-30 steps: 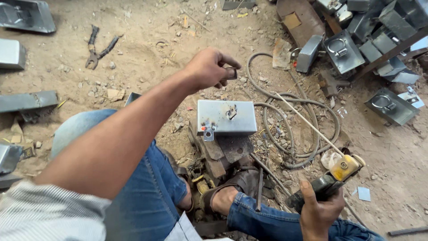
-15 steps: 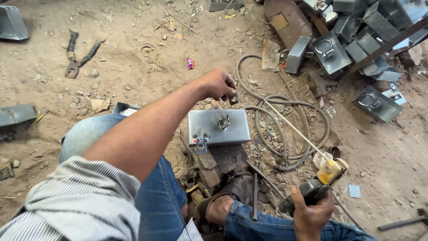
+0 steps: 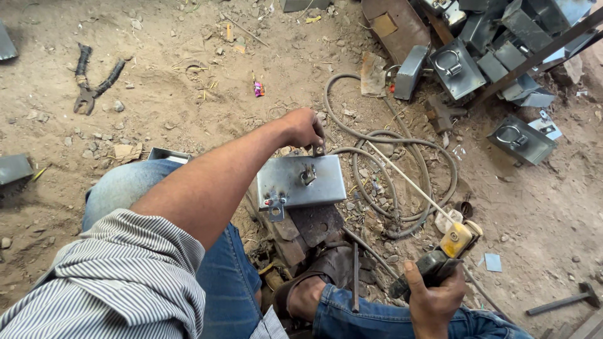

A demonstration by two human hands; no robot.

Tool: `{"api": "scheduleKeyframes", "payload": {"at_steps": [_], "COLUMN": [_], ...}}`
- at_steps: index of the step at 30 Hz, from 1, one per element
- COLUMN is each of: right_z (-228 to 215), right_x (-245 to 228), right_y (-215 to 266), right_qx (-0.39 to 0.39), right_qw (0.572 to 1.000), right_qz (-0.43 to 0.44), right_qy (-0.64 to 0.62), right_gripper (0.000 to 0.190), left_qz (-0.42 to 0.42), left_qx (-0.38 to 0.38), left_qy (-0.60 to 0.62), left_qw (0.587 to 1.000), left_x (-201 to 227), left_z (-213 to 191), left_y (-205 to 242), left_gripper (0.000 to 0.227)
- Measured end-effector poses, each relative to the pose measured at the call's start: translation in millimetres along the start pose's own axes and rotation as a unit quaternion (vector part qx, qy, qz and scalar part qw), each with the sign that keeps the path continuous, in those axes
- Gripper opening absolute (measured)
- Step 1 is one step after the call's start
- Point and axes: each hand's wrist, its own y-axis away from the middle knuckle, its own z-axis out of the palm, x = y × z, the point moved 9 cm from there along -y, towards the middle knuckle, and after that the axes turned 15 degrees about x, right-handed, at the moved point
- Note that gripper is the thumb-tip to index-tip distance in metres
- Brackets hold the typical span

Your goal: The person welds a small metal enclosure using a welding rod, then hammers a handle onto the side of the box.

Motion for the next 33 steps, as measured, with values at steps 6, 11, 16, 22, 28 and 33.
{"api": "scheduleKeyframes", "payload": {"at_steps": [6, 11, 16, 22, 28, 33], "right_z": [5, 5, 6, 6, 6, 7], "right_x": [-5, -11, -15, -15, -18, -20], "right_y": [2, 1, 3, 5, 3, 3], "right_qx": [-0.024, -0.009, -0.006, -0.011, -0.006, -0.009], "right_qw": [0.999, 0.999, 1.0, 1.0, 0.999, 0.999], "right_qz": [-0.008, 0.002, 0.02, 0.005, -0.011, -0.01], "right_qy": [0.034, 0.05, -0.005, 0.018, 0.044, 0.033], "right_gripper": [0.041, 0.042, 0.044, 0.039, 0.039, 0.042], "left_qz": [-0.047, -0.036, -0.001, -0.046, -0.132, -0.152], "left_qx": [-0.008, -0.02, -0.009, -0.013, -0.003, 0.014], "left_qy": [0.051, 0.074, 0.051, 0.065, 0.224, 0.283], "left_qw": [0.998, 0.996, 0.999, 0.997, 0.966, 0.947], "left_x": [-6, -4, -12, -16, 2, 15], "left_z": [-3, 4, 9, 12, 0, -10], "left_y": [8, 4, -1, -1, 12, 20], "left_gripper": [0.016, 0.015, 0.02, 0.023, 0.02, 0.027]}}
